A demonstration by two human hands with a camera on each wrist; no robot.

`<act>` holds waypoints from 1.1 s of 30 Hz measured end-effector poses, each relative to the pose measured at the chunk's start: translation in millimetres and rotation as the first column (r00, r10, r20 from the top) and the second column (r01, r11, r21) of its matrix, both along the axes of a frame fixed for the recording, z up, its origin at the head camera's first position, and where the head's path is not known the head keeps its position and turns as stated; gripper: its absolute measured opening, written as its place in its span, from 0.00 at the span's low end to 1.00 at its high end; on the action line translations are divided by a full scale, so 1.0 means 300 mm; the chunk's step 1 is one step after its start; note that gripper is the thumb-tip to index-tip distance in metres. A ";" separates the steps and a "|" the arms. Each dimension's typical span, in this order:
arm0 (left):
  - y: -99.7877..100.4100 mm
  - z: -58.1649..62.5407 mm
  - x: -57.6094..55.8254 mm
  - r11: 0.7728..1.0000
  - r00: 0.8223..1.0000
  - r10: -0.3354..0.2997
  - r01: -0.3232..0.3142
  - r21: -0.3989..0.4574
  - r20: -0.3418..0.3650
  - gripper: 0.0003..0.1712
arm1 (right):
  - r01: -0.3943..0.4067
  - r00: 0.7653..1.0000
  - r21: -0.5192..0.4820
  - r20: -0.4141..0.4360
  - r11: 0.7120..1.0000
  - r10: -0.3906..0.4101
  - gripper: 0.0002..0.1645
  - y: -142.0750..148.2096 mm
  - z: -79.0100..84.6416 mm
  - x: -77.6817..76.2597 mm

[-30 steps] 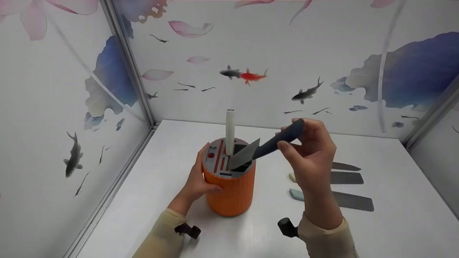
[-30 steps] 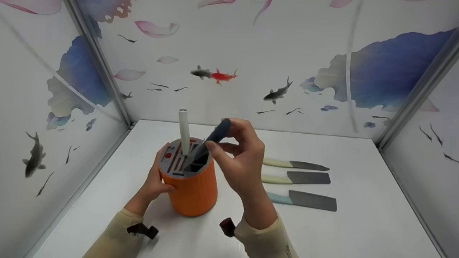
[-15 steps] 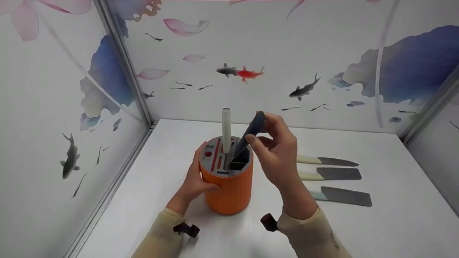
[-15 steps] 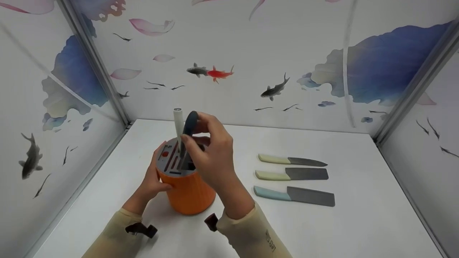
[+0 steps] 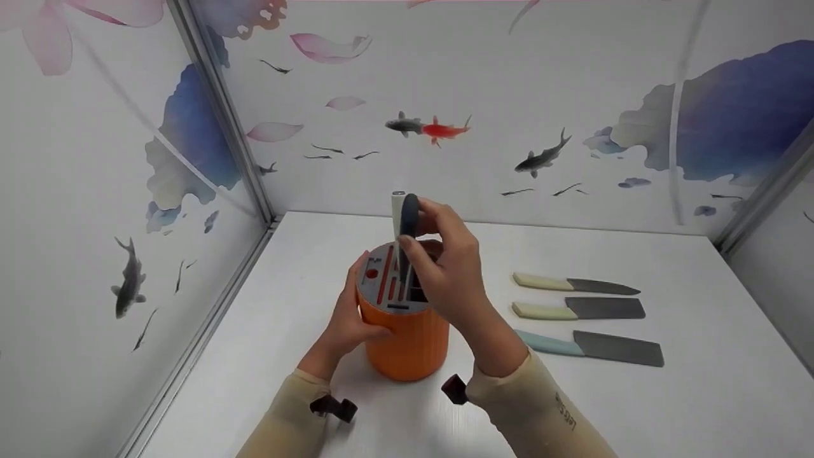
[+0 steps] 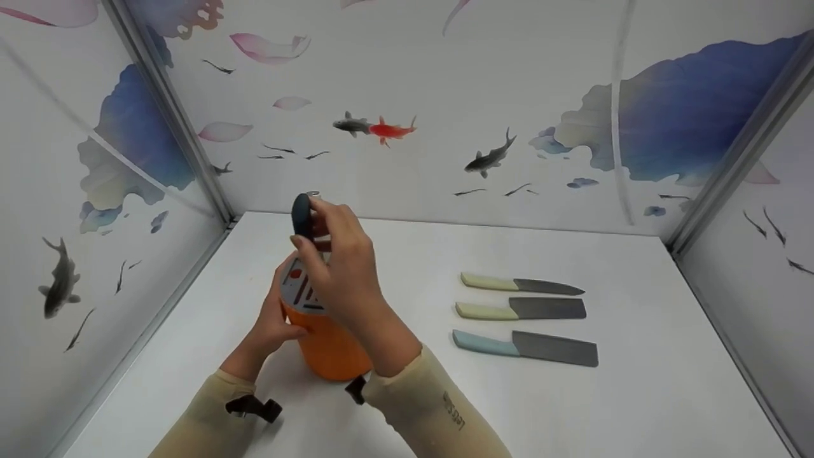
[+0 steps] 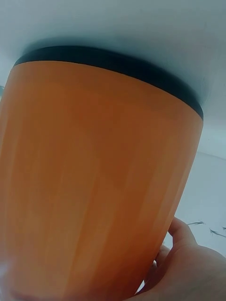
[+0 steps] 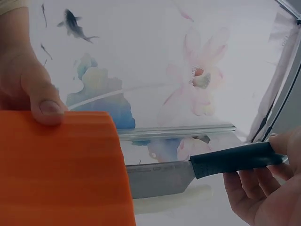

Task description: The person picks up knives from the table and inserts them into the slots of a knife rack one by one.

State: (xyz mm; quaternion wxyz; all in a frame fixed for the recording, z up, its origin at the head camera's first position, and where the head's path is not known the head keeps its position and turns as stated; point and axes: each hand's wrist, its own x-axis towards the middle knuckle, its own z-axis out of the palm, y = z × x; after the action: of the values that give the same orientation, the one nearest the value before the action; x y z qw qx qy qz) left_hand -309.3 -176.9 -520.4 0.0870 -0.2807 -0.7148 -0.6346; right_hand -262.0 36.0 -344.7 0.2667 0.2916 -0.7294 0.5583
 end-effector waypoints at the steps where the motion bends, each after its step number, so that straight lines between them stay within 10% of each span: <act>1: 0.000 -0.003 0.002 1.000 1.000 0.001 -0.001 -0.001 0.002 0.74 | 0.003 1.000 -0.006 0.005 1.000 -0.003 0.26 -0.002 -0.007 -0.002; 33: 0.007 -0.006 0.006 1.000 1.000 0.005 -0.005 -0.003 -0.003 0.74 | -0.062 0.997 -0.034 -0.043 0.998 0.060 0.24 0.022 -0.029 0.014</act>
State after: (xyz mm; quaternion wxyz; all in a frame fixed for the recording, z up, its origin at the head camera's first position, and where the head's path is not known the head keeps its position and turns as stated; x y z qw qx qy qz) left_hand -307.5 -174.8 -522.3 0.0893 -0.2803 -0.7161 -0.6330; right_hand -257.8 42.6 -353.5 0.2702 0.3206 -0.7043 0.5729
